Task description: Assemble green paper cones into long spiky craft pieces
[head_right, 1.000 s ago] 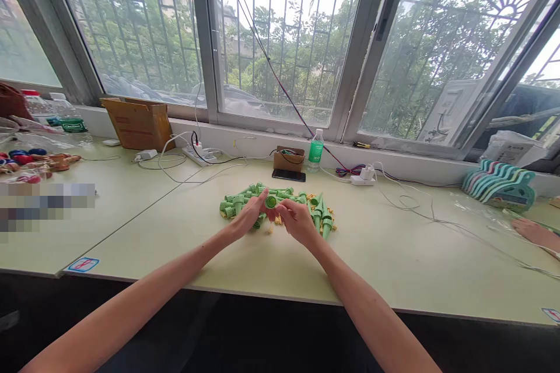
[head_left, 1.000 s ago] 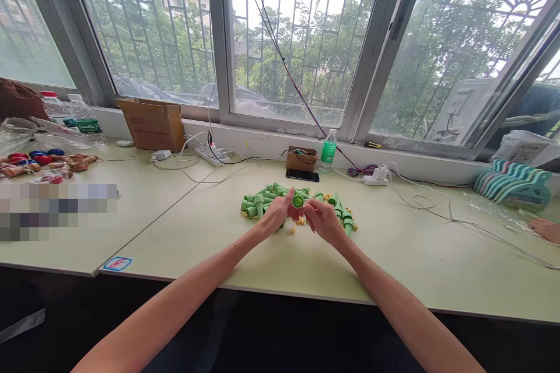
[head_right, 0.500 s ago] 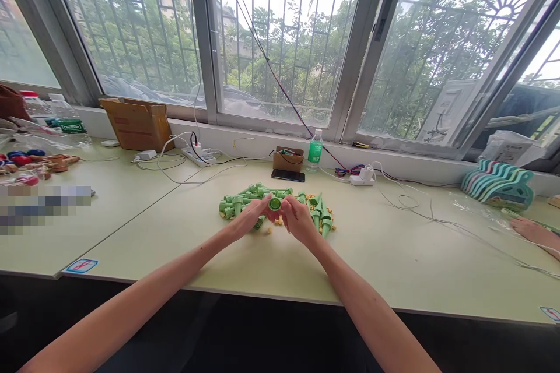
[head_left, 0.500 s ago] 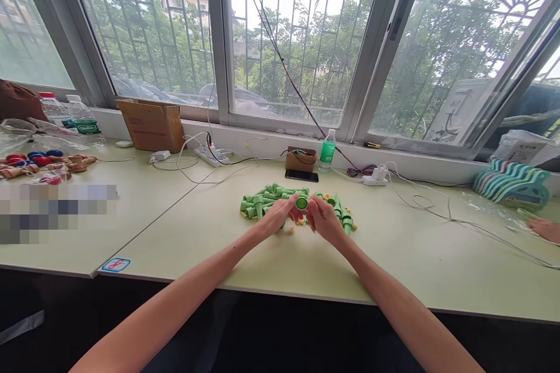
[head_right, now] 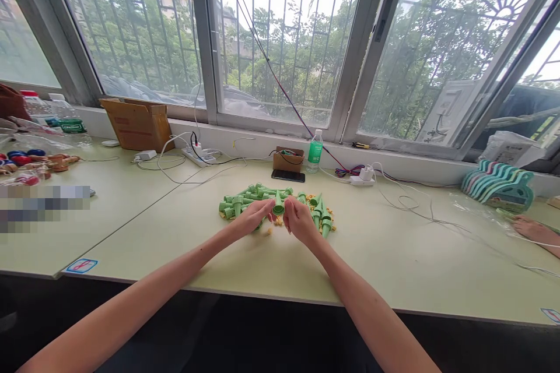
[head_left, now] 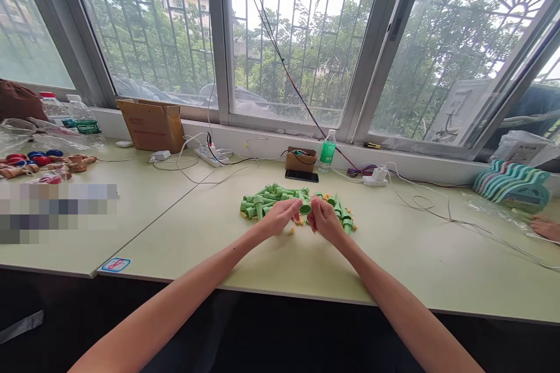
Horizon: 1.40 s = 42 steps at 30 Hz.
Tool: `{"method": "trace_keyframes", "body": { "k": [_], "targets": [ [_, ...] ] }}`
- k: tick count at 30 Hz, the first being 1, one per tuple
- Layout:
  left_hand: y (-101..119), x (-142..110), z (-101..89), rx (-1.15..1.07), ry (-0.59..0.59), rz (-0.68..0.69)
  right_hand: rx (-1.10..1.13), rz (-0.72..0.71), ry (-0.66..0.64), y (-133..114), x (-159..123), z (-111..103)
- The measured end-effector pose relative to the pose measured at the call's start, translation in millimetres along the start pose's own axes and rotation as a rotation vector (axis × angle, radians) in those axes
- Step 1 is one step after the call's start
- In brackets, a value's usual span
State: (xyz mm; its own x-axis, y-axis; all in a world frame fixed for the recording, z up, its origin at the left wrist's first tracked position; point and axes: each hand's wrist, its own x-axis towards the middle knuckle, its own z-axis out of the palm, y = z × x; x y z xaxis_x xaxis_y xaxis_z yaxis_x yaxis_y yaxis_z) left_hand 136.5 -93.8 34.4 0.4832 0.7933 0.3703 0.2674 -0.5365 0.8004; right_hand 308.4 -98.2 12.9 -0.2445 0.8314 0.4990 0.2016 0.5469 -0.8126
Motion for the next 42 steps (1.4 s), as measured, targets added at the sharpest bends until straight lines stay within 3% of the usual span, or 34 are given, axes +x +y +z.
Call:
{"method": "trace_keyframes", "body": {
  "k": [15, 23, 42],
  "targets": [
    [9, -4, 0.1, 0.070, -0.034, 0.126, -0.026, 0.102, 0.033, 1, 0, -2],
    [3, -6, 0.9, 0.245, -0.006, 0.215, -0.127, 0.112, 0.038, -5, -2, -2],
    [-1, -8, 2.1, 0.411, -0.019, 0.315, -0.206, 0.108, 0.034, -6, -1, -2]
  ]
}}
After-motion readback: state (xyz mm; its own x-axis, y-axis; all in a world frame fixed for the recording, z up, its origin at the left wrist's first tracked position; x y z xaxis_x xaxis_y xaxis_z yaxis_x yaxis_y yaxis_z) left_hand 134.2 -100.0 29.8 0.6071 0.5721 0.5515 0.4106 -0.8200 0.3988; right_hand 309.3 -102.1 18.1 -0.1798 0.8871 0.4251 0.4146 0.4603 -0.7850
